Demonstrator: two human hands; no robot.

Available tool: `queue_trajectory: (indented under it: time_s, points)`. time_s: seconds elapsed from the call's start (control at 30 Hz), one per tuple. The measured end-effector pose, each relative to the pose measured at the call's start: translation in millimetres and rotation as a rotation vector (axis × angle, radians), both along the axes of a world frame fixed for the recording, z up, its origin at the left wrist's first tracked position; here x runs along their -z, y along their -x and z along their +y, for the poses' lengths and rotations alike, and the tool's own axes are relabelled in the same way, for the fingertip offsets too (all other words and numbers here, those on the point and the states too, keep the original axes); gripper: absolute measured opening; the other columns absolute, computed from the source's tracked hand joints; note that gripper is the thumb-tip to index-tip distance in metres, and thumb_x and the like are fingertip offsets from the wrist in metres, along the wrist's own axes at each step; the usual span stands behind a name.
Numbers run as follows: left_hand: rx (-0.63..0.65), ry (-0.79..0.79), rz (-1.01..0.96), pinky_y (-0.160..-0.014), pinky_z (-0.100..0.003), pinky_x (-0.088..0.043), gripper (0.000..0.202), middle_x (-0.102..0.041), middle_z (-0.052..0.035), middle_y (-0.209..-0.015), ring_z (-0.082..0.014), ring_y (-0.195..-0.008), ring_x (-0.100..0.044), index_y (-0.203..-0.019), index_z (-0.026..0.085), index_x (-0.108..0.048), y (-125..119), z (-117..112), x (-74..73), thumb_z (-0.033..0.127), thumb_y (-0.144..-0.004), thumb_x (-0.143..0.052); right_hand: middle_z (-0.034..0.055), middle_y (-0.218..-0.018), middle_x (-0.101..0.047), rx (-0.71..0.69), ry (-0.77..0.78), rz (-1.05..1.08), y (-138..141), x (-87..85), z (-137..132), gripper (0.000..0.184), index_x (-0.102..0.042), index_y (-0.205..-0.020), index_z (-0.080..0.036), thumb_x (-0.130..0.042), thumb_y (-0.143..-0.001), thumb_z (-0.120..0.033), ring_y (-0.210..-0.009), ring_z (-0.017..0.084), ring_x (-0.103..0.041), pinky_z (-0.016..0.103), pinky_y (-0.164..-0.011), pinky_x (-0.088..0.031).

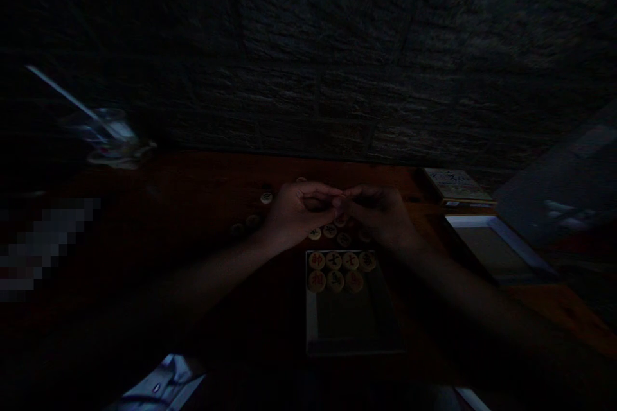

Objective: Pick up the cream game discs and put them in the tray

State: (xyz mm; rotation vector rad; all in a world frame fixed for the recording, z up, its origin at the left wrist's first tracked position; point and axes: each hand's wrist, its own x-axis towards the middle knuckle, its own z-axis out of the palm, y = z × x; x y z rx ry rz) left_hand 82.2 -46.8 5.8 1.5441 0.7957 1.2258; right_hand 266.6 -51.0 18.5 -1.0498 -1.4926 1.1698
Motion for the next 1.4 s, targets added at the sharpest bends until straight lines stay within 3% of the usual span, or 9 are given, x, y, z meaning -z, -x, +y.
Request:
queue_trajectory:
  time_s: [0.23, 0.37, 0.57, 0.7, 0.83, 1.07, 1.4]
  points:
    - [-0.005, 0.051, -0.048, -0.085, -0.034, -0.063, 0.026, -0.081, -0.0090, -0.099, -0.0210, -0.089, -0.078, -0.099, 0.016, -0.081, 1.2, 0.2, -4.5, 0.021, -0.074, -0.087, 0.0025, -0.067, -0.073, -0.003, 0.024, -0.027, -3.5, 3.0, -0.4, 0.035, -0.083, -0.097, -0.021, -0.084, -0.079, -0.050, -0.050, 0.012, -0.060, 0.020, -0.039, -0.039]
    - [0.011, 0.173, -0.160, -0.086, -0.036, -0.065, 0.027, -0.081, -0.0092, -0.105, -0.0218, -0.093, -0.078, -0.101, 0.017, -0.082, 0.9, 0.5, -5.0, 0.025, -0.076, -0.087, 0.0021, -0.065, -0.072, 0.004, 0.001, -0.037, -4.8, 4.1, 0.5, 0.032, -0.083, -0.104, -0.022, -0.083, -0.079, -0.043, -0.057, 0.016, -0.065, 0.023, -0.046, -0.047]
    - [0.012, 0.229, -0.222, -0.089, -0.038, -0.065, 0.027, -0.081, -0.0109, -0.110, -0.0218, -0.092, -0.079, -0.103, 0.016, -0.082, 0.8, -1.6, -5.8, 0.026, -0.078, -0.086, 0.0042, -0.084, -0.080, -0.054, -0.048, 0.052, -4.0, 2.7, 1.0, 0.029, -0.082, -0.096, -0.020, -0.088, -0.069, -0.027, -0.063, 0.015, -0.069, 0.027, -0.059, -0.056]
    - [0.002, 0.172, -0.172, -0.087, -0.036, -0.065, 0.033, -0.081, -0.0111, -0.109, -0.0230, -0.095, -0.078, -0.103, 0.016, -0.081, 2.2, -0.7, -6.0, 0.028, -0.073, -0.090, 0.0045, -0.081, -0.080, -0.018, -0.017, 0.059, -3.7, 2.1, -0.1, 0.031, -0.082, -0.100, -0.020, -0.088, -0.071, -0.030, -0.059, 0.014, -0.067, 0.026, -0.055, -0.055]
    - [-0.059, 0.108, -0.131, -0.083, -0.035, -0.065, 0.031, -0.082, -0.0092, -0.097, -0.0216, -0.087, -0.078, -0.092, 0.016, -0.081, 2.2, 0.7, -5.2, 0.029, -0.067, -0.094, 0.0042, -0.068, -0.076, 0.026, 0.025, -0.008, -1.7, -0.2, -3.4, 0.037, -0.083, -0.105, -0.020, -0.084, -0.078, -0.044, -0.052, 0.015, -0.064, 0.021, -0.040, -0.043]
    - [-0.056, 0.180, -0.175, -0.080, -0.036, -0.067, 0.025, -0.080, -0.0072, -0.091, -0.0201, -0.081, -0.078, -0.089, 0.015, -0.081, -1.0, -4.3, -7.0, 0.033, -0.074, -0.089, 0.0026, -0.066, -0.075, 0.045, -0.047, 0.016, 2.5, -1.7, -6.8, 0.030, -0.083, -0.090, -0.019, -0.089, -0.074, -0.045, -0.050, 0.012, -0.063, 0.020, -0.044, -0.047]
    - [-0.039, 0.013, -0.016, -0.076, -0.031, -0.062, 0.021, -0.080, -0.0077, -0.093, -0.0195, -0.081, -0.077, -0.093, 0.016, -0.080, 0.7, -1.0, -1.5, 0.023, -0.074, -0.087, 0.0044, -0.065, -0.075, 0.066, -0.061, 0.011, 3.2, -0.2, -5.6, 0.036, -0.080, -0.080, -0.018, -0.090, -0.071, -0.051, -0.051, 0.013, -0.064, 0.021, -0.044, -0.048]
